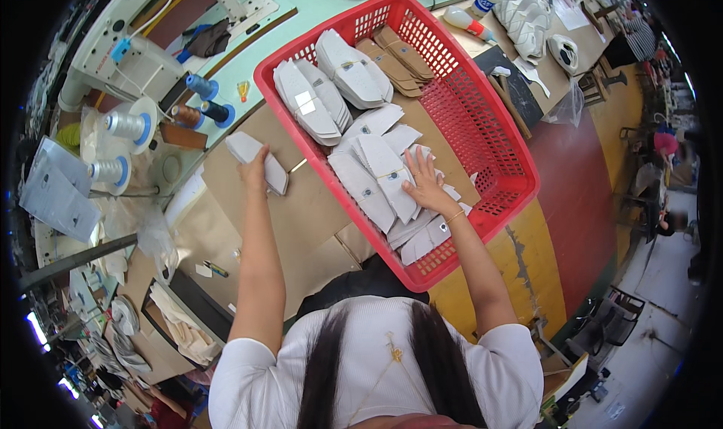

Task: The person walks through a textile factory, picks up a red basket, and sorts stacks of white fabric parts and cardboard pieces into the basket. They then use a marker to label some of the parts before continuing to organize them.

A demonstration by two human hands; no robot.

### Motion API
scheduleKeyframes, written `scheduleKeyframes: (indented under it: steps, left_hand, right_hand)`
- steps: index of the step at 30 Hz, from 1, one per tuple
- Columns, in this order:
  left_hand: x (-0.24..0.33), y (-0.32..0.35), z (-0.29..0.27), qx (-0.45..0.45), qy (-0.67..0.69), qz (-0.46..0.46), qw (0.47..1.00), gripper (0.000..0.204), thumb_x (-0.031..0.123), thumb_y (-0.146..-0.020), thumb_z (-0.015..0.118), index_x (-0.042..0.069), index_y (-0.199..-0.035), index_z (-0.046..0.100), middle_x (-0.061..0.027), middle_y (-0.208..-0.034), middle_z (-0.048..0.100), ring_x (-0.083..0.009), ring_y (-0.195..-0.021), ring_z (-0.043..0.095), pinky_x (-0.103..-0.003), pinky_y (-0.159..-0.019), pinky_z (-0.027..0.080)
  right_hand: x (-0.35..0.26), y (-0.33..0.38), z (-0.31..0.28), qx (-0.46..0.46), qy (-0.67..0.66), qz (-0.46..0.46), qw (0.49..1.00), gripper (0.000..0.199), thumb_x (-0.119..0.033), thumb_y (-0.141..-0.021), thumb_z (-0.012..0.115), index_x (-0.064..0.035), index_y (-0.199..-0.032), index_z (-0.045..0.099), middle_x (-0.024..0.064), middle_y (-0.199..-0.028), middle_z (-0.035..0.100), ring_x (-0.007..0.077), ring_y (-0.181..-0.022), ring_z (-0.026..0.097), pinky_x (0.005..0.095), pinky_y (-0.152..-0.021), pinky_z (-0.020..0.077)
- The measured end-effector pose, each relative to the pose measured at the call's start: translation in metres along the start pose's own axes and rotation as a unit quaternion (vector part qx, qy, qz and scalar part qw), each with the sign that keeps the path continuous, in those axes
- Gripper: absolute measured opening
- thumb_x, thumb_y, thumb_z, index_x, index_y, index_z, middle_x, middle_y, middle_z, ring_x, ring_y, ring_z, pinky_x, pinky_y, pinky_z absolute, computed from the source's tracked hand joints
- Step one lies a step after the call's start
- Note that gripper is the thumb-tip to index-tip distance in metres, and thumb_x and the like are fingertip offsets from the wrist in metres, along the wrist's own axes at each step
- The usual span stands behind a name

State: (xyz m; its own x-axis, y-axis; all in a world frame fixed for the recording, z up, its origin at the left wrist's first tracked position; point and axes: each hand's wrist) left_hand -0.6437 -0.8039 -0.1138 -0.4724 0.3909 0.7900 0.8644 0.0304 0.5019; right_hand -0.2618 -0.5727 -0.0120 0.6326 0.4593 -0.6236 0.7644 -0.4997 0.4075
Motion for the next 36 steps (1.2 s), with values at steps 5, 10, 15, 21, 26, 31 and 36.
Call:
scheduleKeyframes:
  steps: [5, 10, 15, 21, 26, 31, 36]
  left_hand:
    - [-0.001, 0.05, -0.034, -0.021, 0.119, 0.091, 0.989, 0.101, 0.031, -0.061, 0.088, -0.007, -0.135, 0.031, -0.0213, -0.123, 0.053, -0.0292, -0.108, 0.057, -0.039, -0.094, 0.047]
    - [0.063, 0.171, -0.09, -0.187, 0.205, 0.128, 0.952, 0.089, 0.027, -0.072, 0.081, -0.001, -0.139, 0.029, -0.0142, -0.125, 0.051, -0.0252, -0.113, 0.053, -0.039, -0.096, 0.044]
    - [0.079, 0.262, -0.092, -0.339, 0.22, 0.162, 0.9, 0.075, 0.036, -0.087, 0.066, 0.002, -0.141, 0.026, -0.0126, -0.134, 0.043, -0.024, -0.12, 0.047, -0.038, -0.103, 0.039]
    - [0.11, 0.34, -0.024, -0.456, 0.16, 0.18, 0.857, 0.066, 0.054, -0.097, 0.041, 0.009, -0.144, 0.031, -0.0098, -0.138, 0.043, -0.0256, -0.132, 0.037, -0.039, -0.107, 0.032]
    - [0.121, 0.347, 0.027, -0.487, -0.082, 0.35, 0.796, 0.064, 0.05, -0.095, 0.049, 0.006, -0.14, 0.04, -0.0184, -0.142, 0.033, -0.0316, -0.132, 0.033, -0.039, -0.109, 0.028]
    - [0.056, 0.364, 0.086, -0.273, -0.319, 0.591, 0.688, 0.055, 0.046, -0.088, 0.058, 0.019, -0.135, 0.05, -0.0202, -0.153, 0.022, -0.0441, -0.139, 0.018, -0.061, -0.109, 0.018]
    - [0.028, 0.351, 0.104, -0.237, -0.501, 0.562, 0.614, 0.058, 0.044, -0.084, 0.062, 0.014, -0.132, 0.05, -0.0143, -0.147, 0.033, -0.037, -0.141, 0.017, -0.064, -0.109, 0.014]
  right_hand:
    - [-0.066, 0.018, -0.027, 0.241, 0.036, -0.065, 0.968, 0.085, -0.064, -0.081, 0.056, -0.0209, -0.149, 0.029, 0.0146, -0.157, 0.011, 0.0411, -0.143, 0.007, 0.0638, -0.108, 0.0113]
    - [-0.147, 0.041, -0.02, 0.197, -0.082, -0.248, 0.945, 0.091, -0.061, -0.077, 0.065, -0.0095, -0.145, 0.033, 0.0172, -0.152, 0.024, 0.0349, -0.14, 0.024, 0.0455, -0.112, 0.021]
    - [-0.209, 0.071, 0.003, 0.05, -0.315, -0.307, 0.897, 0.105, -0.053, -0.074, 0.073, -0.0042, -0.148, 0.017, 0.0186, -0.147, 0.032, 0.0312, -0.137, 0.031, 0.0424, -0.113, 0.0237]
    - [-0.158, 0.094, -0.034, 0.094, -0.489, -0.145, 0.855, 0.105, -0.045, -0.073, 0.08, -0.0009, -0.146, 0.019, 0.0155, -0.14, 0.04, 0.0253, -0.128, 0.041, 0.0388, -0.107, 0.035]
    - [-0.081, 0.131, -0.086, 0.213, -0.603, -0.057, 0.766, 0.069, -0.043, -0.09, 0.062, -0.0034, -0.139, 0.034, 0.0112, -0.133, 0.05, 0.0201, -0.122, 0.048, 0.0355, -0.101, 0.0415]
    - [0.0, 0.104, -0.12, 0.143, -0.532, 0.011, 0.835, 0.06, -0.044, -0.095, 0.054, -0.0079, -0.14, 0.035, 0.01, -0.129, 0.051, 0.0185, -0.117, 0.05, 0.0339, -0.097, 0.0426]
    - [0.003, 0.046, -0.108, 0.057, -0.487, 0.066, 0.869, 0.064, -0.043, -0.092, 0.059, -0.0085, -0.141, 0.035, 0.0108, -0.125, 0.053, 0.0182, -0.113, 0.05, 0.032, -0.096, 0.0416]
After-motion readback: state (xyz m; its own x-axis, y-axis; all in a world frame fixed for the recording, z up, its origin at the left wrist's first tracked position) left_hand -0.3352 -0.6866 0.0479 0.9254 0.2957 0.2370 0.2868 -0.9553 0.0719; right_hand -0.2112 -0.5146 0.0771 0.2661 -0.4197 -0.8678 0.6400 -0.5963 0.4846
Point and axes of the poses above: each hand's wrist, its own y-axis away from the middle knuckle, its own z-axis out of the palm, x = y × z
